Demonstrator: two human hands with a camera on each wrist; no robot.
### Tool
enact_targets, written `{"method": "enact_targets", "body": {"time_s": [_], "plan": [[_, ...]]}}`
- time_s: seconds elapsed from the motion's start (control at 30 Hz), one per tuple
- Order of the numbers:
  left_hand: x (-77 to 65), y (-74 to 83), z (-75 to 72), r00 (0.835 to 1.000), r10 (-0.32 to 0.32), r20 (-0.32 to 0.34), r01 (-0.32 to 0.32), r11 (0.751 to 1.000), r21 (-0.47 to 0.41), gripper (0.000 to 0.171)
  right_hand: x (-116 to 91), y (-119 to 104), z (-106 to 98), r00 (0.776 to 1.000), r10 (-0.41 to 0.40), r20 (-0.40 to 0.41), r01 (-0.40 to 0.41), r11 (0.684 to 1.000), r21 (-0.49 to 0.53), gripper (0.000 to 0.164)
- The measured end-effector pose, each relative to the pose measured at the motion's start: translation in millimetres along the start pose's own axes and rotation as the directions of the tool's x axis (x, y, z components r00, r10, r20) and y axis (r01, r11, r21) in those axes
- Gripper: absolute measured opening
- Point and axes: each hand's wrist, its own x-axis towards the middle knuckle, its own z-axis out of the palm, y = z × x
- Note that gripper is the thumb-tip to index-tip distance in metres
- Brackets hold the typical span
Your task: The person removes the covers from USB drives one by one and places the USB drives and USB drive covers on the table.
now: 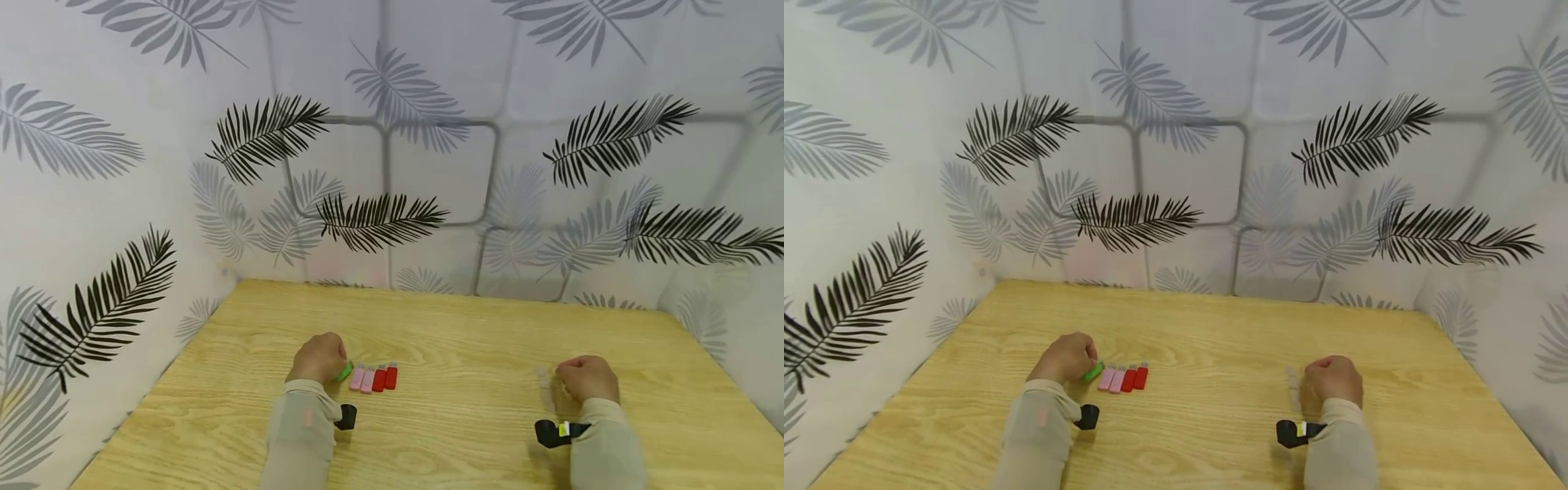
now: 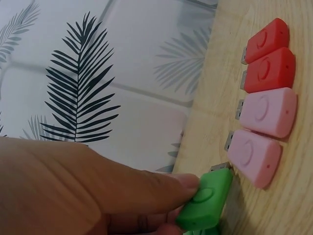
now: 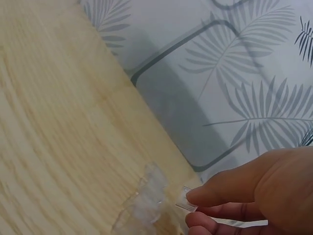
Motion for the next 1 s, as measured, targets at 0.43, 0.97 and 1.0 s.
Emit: {"method": "enact_targets", "body": {"time_s": [0.43, 0.97, 1.0], "plan": [[-0.1, 2.3, 2.9, 0.999, -0.028, 0.044, 0.029, 0.999, -0.015, 0.024, 1.1, 3.6, 6.9, 0.998, 0.065, -0.018, -0.064, 0.998, 0.025, 0.033], [-0.7, 6.1, 5.8, 0.997, -0.049, 0.053, 0.048, 0.999, 0.026, 0.022, 0.7, 2.8, 7.9, 0.999, 0.04, -0.025, -0.041, 0.999, -0.017, 0.032], [-0.2, 6.4, 6.1, 0.997, -0.052, 0.055, 0.05, 0.998, 0.031, 0.02, 0.7, 3.0, 7.9, 0.999, 0.04, -0.022, -0.041, 0.999, -0.018, 0.032]]}}
